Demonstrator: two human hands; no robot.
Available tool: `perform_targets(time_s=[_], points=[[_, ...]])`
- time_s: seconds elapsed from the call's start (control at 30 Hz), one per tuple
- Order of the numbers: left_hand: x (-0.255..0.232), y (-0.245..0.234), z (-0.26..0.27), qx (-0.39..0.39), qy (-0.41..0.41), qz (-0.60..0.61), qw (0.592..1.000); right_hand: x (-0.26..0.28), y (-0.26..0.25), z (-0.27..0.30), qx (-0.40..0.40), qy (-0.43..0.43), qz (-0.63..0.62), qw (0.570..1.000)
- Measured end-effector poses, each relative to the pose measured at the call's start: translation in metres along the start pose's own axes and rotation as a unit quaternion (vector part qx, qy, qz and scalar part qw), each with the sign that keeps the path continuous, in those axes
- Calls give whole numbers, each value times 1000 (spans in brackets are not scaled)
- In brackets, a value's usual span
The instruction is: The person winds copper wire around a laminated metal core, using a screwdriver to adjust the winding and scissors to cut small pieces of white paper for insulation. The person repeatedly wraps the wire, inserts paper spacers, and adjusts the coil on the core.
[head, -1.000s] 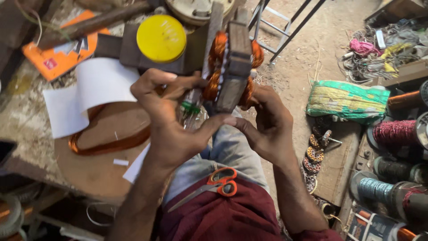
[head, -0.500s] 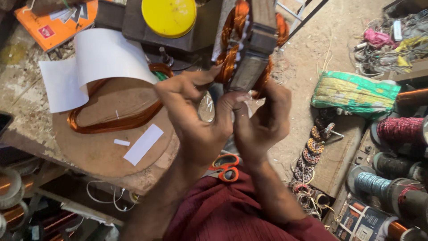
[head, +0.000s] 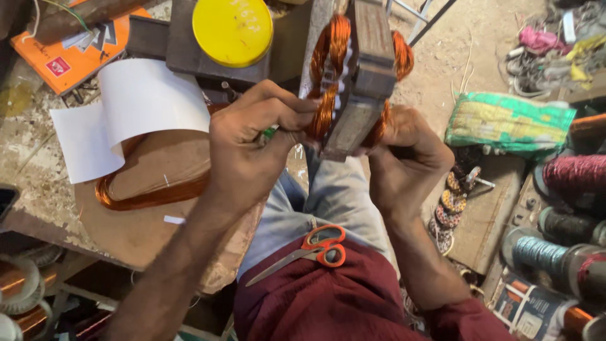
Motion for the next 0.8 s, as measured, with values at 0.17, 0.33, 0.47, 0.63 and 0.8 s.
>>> perform_targets(time_s=[0.17, 0.33, 0.47, 0.63, 0.8], points=[[-12, -5, 14, 1, 36, -64, 997, 23, 11, 21, -23, 13, 1, 1000], [-34, 4, 67, -193, -48, -96, 975, 61, 0, 20, 57, 21, 94, 994], [-27, 58, 117, -206, -106, -113, 966, 69, -3, 30, 108, 123, 69, 984], [-37, 66, 118, -11, 33, -380, 924, 72, -12, 23, 199, 74, 168, 963], [-34, 61, 83, 39, 40, -247, 967, 106, -34, 15, 328, -61, 181, 925]])
Point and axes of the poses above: each hand's wrist, its own z-axis away from the middle knuckle, its own y-axis out of the palm, x = y × z, the point moved 3 cm from there along -z, towards the middle knuckle, and after that the axes turned 4 degrees about z, right-handed, at the moved point
